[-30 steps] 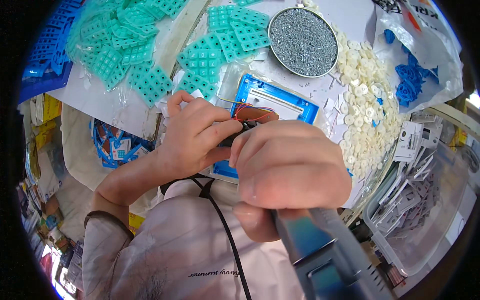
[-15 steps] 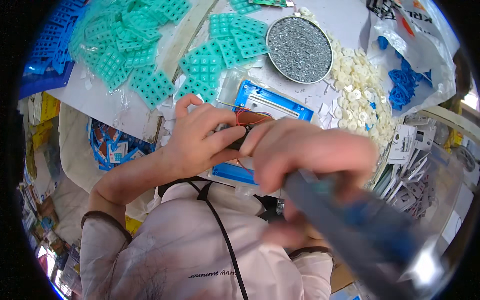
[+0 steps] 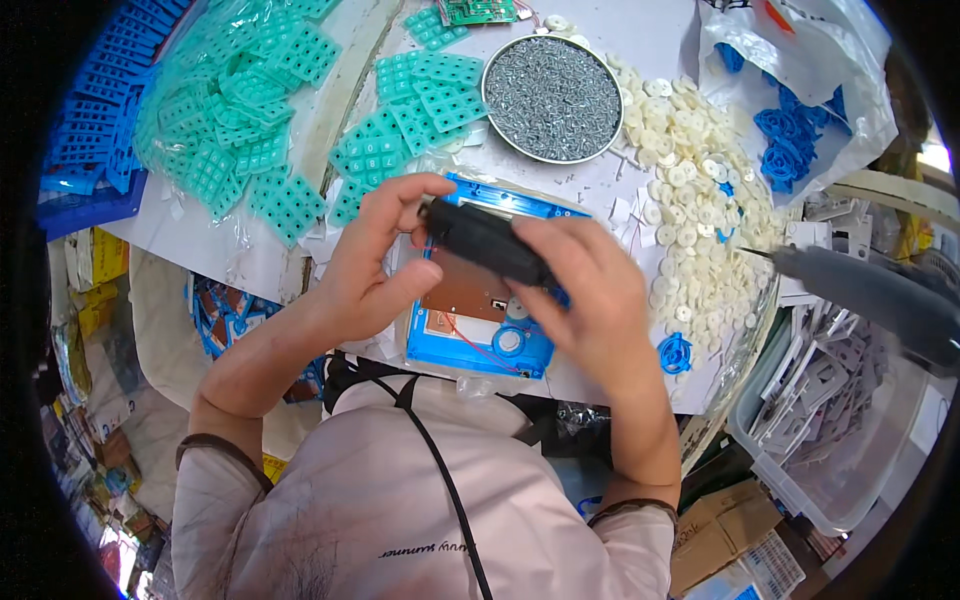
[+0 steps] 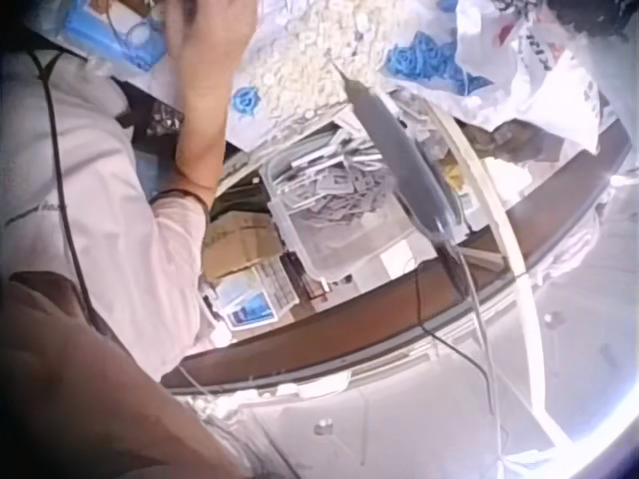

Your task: Assembling an electronic toy by placing a circuit board and various plastic components into a blue housing frame.

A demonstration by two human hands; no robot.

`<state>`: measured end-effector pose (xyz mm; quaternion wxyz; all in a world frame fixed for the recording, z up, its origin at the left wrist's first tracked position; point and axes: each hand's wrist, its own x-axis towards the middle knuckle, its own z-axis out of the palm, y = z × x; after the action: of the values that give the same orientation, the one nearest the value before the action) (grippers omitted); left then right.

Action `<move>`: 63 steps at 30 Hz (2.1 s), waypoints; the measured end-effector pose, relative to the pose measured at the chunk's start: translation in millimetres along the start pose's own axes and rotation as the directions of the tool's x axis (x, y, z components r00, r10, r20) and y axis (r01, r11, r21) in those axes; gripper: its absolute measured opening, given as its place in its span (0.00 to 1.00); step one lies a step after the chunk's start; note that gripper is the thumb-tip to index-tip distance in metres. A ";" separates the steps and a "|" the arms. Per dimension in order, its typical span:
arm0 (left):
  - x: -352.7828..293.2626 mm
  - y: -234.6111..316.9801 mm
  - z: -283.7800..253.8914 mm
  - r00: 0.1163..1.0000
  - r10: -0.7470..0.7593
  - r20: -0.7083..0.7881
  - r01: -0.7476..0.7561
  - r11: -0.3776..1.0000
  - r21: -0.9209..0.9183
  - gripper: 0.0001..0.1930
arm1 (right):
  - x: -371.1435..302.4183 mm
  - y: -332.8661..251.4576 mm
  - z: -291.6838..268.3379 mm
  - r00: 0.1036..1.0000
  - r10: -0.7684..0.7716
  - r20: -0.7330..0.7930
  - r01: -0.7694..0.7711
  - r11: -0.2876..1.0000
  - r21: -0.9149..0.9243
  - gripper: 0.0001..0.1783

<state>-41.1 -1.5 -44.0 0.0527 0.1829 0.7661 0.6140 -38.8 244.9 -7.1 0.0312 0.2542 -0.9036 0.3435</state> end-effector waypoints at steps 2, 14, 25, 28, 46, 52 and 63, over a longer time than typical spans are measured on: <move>-3.3 -4.9 4.5 0.998 -0.032 -0.046 0.026 0.992 -0.122 0.27 | 7.8 4.4 -7.6 0.999 0.045 -0.005 -0.044 0.997 0.063 0.29; -0.1 -7.2 11.7 0.967 0.252 -0.034 -0.217 0.888 0.406 0.28 | 40.3 36.9 -36.5 0.748 0.251 0.614 -0.536 0.774 0.337 0.19; 2.9 -11.1 13.7 0.958 0.283 0.048 -0.258 0.775 0.577 0.24 | 27.5 2.4 -29.8 0.919 0.294 0.262 -0.263 0.953 -0.148 0.29; 2.3 -9.3 13.4 0.959 0.274 0.071 -0.262 0.766 0.587 0.27 | 16.8 17.4 -15.9 0.995 0.048 0.093 -0.009 0.923 -0.384 0.28; 104.9 0.6 -8.7 0.935 0.341 0.100 -0.339 0.770 0.540 0.08 | -1.0 77.3 -72.5 0.911 0.392 0.130 -0.412 0.851 0.325 0.40; 182.1 -28.9 25.4 0.894 0.084 0.441 -0.426 0.465 0.776 0.07 | 23.7 46.7 -118.6 0.956 0.028 -0.292 0.245 0.473 0.846 0.62; 181.3 -37.6 27.3 0.867 0.253 0.429 -0.498 0.429 0.754 0.10 | 40.3 34.9 -109.0 0.960 -0.231 -0.155 0.276 0.710 0.648 0.43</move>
<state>-209.1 79.5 -60.7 -0.0860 0.4280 0.8902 0.1304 -103.4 318.8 64.1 0.0140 0.3591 -0.6773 0.6420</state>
